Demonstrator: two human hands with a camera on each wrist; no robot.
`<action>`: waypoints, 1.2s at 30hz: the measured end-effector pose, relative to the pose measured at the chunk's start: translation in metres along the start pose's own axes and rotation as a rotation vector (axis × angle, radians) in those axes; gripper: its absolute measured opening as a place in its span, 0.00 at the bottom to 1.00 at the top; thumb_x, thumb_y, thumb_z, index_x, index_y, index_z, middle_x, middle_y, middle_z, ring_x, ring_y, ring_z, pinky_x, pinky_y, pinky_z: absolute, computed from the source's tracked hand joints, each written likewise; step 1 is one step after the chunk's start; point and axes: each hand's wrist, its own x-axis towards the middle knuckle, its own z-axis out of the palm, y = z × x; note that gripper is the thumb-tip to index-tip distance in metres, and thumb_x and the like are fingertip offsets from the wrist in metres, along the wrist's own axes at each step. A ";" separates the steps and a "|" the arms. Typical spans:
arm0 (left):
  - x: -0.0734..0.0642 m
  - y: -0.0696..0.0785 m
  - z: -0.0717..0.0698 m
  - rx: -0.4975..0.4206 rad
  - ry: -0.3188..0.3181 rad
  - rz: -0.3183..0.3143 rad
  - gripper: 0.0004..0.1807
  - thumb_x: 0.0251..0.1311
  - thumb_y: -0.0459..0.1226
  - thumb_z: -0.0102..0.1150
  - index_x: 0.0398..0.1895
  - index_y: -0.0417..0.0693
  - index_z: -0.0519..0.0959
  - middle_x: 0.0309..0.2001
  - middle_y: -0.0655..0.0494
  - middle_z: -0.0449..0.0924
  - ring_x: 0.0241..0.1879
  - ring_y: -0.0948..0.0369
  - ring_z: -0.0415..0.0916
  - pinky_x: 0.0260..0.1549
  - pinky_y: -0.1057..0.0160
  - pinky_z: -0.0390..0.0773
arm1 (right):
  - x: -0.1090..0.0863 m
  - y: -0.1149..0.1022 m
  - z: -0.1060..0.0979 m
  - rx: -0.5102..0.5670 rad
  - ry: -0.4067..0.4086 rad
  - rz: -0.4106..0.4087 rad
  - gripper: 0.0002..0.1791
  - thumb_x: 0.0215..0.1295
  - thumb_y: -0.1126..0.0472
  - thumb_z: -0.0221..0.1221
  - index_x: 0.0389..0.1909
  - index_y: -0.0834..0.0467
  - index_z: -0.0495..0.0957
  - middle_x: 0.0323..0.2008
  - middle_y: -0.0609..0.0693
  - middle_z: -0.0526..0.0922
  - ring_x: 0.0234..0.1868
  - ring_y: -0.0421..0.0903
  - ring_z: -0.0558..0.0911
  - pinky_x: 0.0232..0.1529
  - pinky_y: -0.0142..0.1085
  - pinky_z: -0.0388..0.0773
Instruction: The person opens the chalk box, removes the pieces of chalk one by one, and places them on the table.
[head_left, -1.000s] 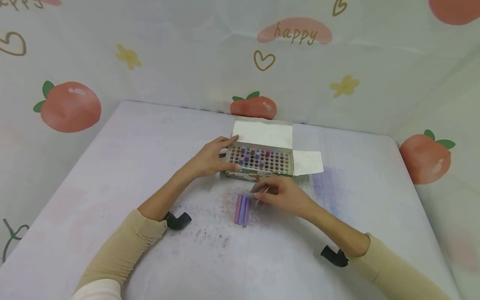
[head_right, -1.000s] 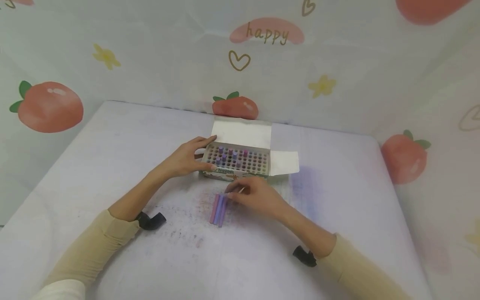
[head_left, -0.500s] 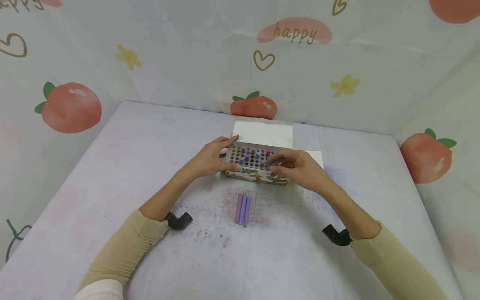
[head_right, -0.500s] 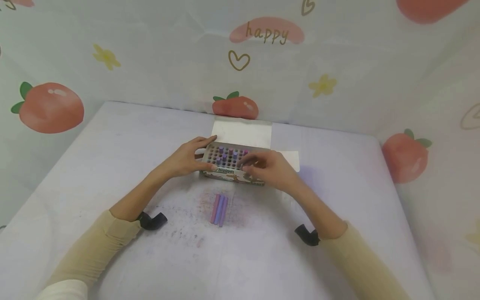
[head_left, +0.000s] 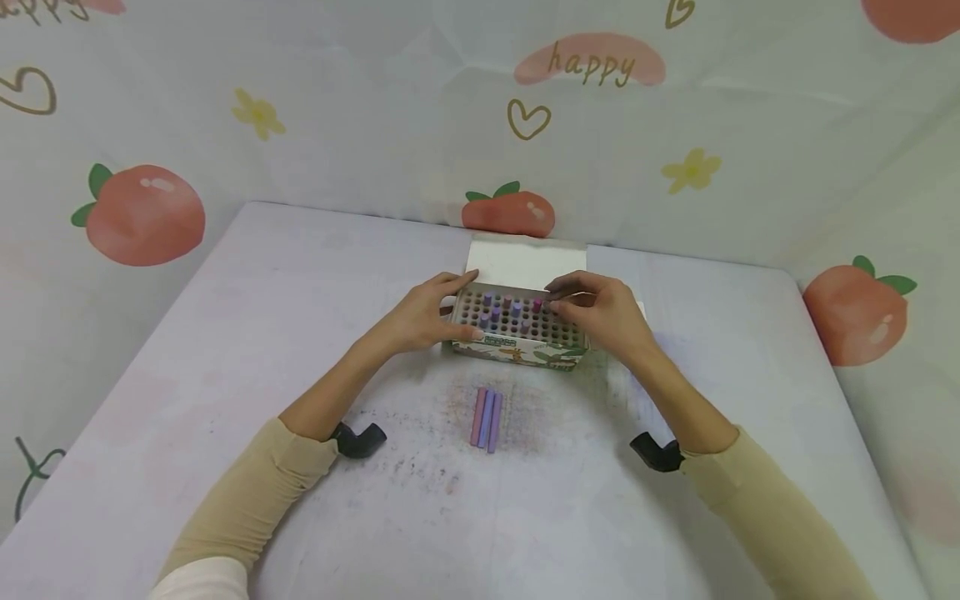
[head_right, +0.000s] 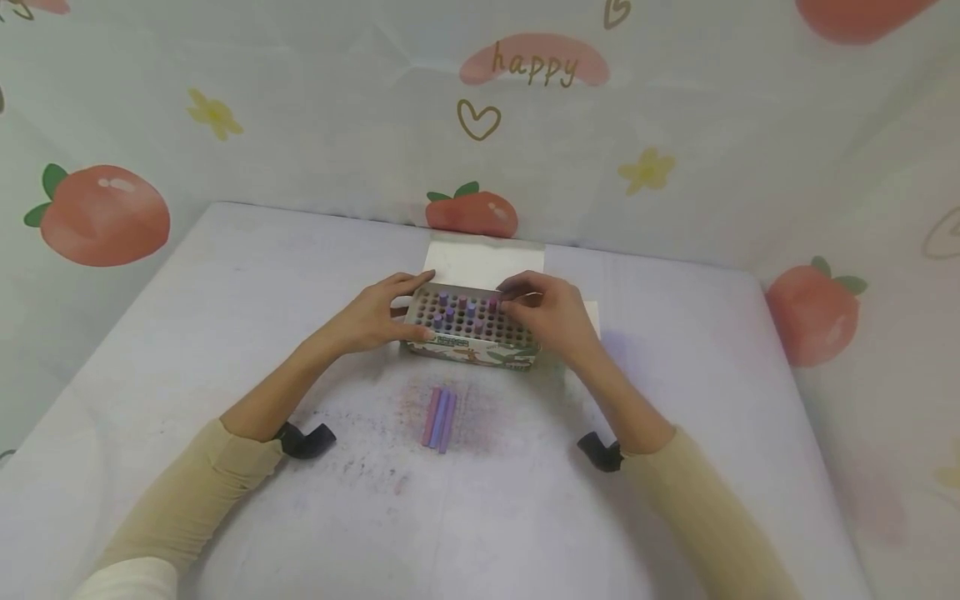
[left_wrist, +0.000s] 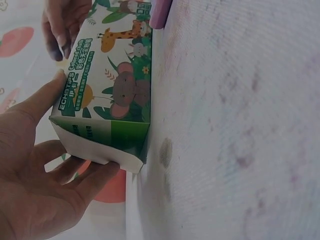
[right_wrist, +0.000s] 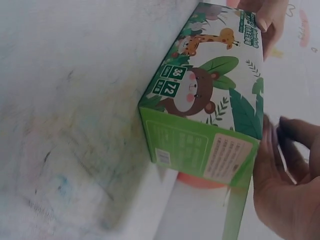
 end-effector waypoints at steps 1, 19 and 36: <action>0.000 0.000 0.000 0.001 -0.001 -0.003 0.52 0.56 0.48 0.73 0.79 0.56 0.54 0.72 0.43 0.57 0.67 0.44 0.65 0.61 0.53 0.77 | 0.001 0.000 0.001 -0.003 0.009 0.006 0.12 0.66 0.62 0.65 0.49 0.58 0.82 0.44 0.54 0.86 0.43 0.49 0.86 0.39 0.35 0.82; 0.000 0.001 -0.001 0.007 -0.011 -0.007 0.52 0.56 0.48 0.73 0.80 0.56 0.53 0.73 0.44 0.56 0.65 0.43 0.68 0.61 0.52 0.77 | 0.012 -0.001 0.010 -0.218 0.015 0.098 0.10 0.67 0.62 0.63 0.47 0.57 0.85 0.41 0.53 0.88 0.44 0.49 0.86 0.41 0.40 0.81; -0.006 0.003 -0.001 -0.003 -0.021 -0.007 0.52 0.55 0.48 0.73 0.80 0.57 0.52 0.72 0.44 0.57 0.68 0.44 0.64 0.62 0.53 0.75 | 0.010 -0.010 0.027 -0.374 0.053 0.133 0.15 0.60 0.55 0.70 0.45 0.59 0.88 0.38 0.53 0.89 0.24 0.45 0.75 0.23 0.34 0.69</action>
